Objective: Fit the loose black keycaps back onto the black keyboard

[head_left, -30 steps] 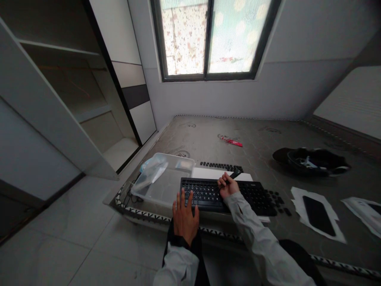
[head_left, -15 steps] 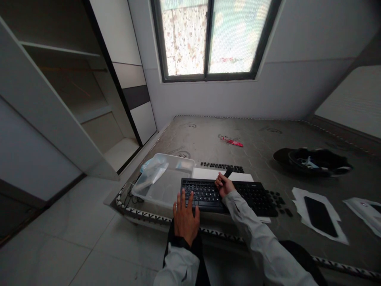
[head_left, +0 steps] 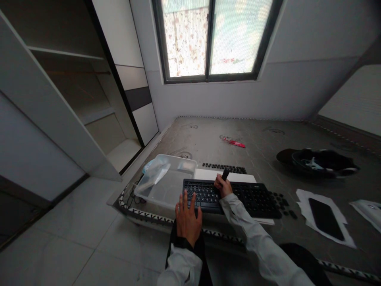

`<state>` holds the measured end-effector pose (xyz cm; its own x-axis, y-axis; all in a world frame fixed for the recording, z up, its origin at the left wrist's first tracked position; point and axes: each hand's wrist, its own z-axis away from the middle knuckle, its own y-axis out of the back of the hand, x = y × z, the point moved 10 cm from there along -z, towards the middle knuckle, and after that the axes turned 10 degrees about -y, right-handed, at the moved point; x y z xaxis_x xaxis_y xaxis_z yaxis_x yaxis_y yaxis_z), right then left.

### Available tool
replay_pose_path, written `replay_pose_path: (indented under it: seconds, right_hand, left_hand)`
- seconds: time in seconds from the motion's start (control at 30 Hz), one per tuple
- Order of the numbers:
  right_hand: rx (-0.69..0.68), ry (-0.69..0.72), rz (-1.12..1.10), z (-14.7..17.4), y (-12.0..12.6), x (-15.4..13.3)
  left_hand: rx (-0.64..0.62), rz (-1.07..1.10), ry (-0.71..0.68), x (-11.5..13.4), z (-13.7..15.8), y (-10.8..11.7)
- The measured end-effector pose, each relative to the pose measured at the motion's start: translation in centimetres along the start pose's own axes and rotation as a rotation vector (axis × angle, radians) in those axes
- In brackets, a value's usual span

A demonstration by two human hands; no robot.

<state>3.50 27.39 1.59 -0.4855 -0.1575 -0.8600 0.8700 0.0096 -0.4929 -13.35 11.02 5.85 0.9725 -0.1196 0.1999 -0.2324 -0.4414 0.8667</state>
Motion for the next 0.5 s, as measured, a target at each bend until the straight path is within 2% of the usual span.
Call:
replay_pose_path:
  seconds: [0.23, 0.5]
  right_hand:
    - [-0.041, -0.049, 0.067, -0.17, -0.31, 0.82]
    - [-0.043, -0.074, -0.012, -0.20, 0.07, 0.05]
  left_hand:
    - [0.004, -0.008, 0.000, 0.00, 0.05, -0.20]
    - [0.003, 0.002, -0.002, -0.04, 0.01, -0.11]
